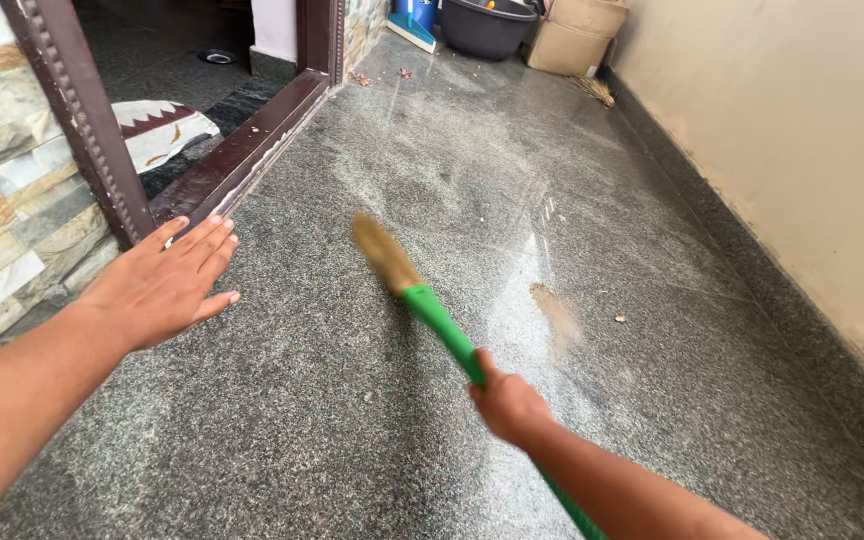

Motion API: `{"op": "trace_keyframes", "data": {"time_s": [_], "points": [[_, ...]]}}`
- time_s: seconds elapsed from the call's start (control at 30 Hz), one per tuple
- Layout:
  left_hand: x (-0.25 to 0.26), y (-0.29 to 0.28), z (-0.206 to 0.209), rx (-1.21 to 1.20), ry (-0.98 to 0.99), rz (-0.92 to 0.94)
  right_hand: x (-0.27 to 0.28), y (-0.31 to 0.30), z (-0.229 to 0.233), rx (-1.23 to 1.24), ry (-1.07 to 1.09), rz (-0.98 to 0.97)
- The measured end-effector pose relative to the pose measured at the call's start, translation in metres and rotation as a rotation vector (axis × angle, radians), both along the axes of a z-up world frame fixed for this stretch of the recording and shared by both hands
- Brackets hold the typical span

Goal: The person sweeps debris from a stone floor using a broom with a green handle, moving the broom across different sections of the floor and along a wall edge.

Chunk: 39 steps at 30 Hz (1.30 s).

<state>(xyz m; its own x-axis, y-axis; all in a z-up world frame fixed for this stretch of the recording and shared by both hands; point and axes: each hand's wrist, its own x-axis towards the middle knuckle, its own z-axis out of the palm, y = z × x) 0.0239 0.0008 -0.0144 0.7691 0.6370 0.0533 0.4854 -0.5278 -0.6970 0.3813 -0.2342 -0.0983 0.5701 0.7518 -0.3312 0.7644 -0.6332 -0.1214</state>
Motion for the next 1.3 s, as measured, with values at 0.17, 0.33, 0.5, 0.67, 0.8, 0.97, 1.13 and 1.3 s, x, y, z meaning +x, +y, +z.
{"op": "trace_keyframes", "data": {"time_s": [0.17, 0.33, 0.5, 0.67, 0.8, 0.97, 1.13, 1.3], "points": [[0.005, -0.003, -0.003, 0.037, -0.023, -0.034, 0.063, -0.028, 0.016, 0.019, -0.123, -0.108], [0.015, -0.003, -0.004, 0.057, -0.028, -0.097, 0.046, -0.082, 0.020, 0.062, -0.107, 0.024], [0.034, -0.013, -0.005, 0.121, 0.017, -0.107, 0.030, -0.156, -0.025, 0.006, -0.014, 0.404], [0.063, -0.023, -0.017, 0.086, -0.031, -0.150, 0.070, -0.189, -0.052, -0.255, -0.025, 0.605], [0.097, -0.033, -0.026, 0.049, -0.032, -0.204, 0.121, -0.180, -0.039, -0.126, -0.133, 0.379], [0.128, -0.043, -0.029, 0.003, 0.041, -0.232, 0.170, -0.142, -0.007, -0.129, -0.120, 0.026], [0.143, -0.051, -0.023, 0.009, 0.033, -0.251, 0.189, -0.115, 0.004, 0.048, -0.120, -0.039], [0.169, -0.063, 0.006, 0.021, 0.194, -0.153, 0.185, -0.097, -0.020, 0.362, -0.084, 0.260]]}}
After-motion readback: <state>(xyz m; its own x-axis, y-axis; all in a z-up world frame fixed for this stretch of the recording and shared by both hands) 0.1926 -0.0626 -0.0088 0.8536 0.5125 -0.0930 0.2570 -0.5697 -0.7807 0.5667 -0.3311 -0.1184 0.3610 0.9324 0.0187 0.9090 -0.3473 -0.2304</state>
